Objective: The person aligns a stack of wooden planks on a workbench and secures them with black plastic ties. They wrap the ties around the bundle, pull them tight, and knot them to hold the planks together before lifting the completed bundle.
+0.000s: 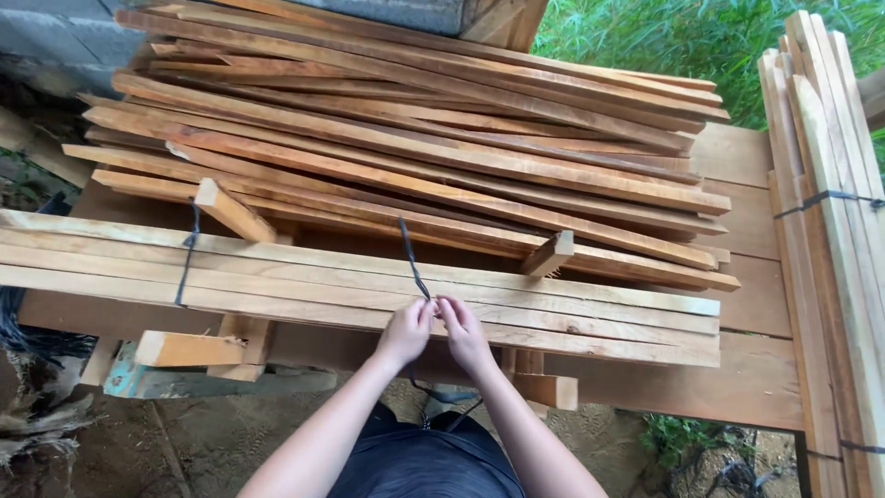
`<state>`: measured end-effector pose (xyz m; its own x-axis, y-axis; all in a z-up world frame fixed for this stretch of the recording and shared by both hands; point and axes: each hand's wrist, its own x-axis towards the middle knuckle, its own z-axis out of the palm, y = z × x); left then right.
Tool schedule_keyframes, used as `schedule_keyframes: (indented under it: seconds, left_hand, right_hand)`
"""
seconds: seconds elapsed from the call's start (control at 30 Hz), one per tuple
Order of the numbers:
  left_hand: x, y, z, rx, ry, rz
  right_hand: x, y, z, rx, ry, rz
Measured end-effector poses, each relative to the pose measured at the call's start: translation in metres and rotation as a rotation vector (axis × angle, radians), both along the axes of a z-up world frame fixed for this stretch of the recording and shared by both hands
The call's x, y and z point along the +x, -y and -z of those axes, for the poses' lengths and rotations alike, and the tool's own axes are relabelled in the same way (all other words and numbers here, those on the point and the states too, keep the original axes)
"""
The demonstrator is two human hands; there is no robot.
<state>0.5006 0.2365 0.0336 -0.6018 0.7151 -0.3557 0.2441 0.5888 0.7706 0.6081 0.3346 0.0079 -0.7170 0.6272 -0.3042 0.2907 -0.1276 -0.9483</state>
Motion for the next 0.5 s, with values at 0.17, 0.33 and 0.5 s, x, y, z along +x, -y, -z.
schedule_keyframes:
  seconds: [0.17,0.33,0.5]
  left_hand:
    - [0.021,0.004,0.021,-0.147,-0.086,0.189]
    - [-0.001,0.003,0.008,0.077,-0.256,0.326]
    - [-0.032,-0.014,-0.003,-0.372,-0.533,0.574]
  right_hand:
    - [-0.004,-0.008,0.01,0.008,0.027,0.036]
    - [0.043,-0.004,0.032,0.027,-0.032,0.217]
    - [0.102,0.029,0.061,0.297,0.161,0.004]
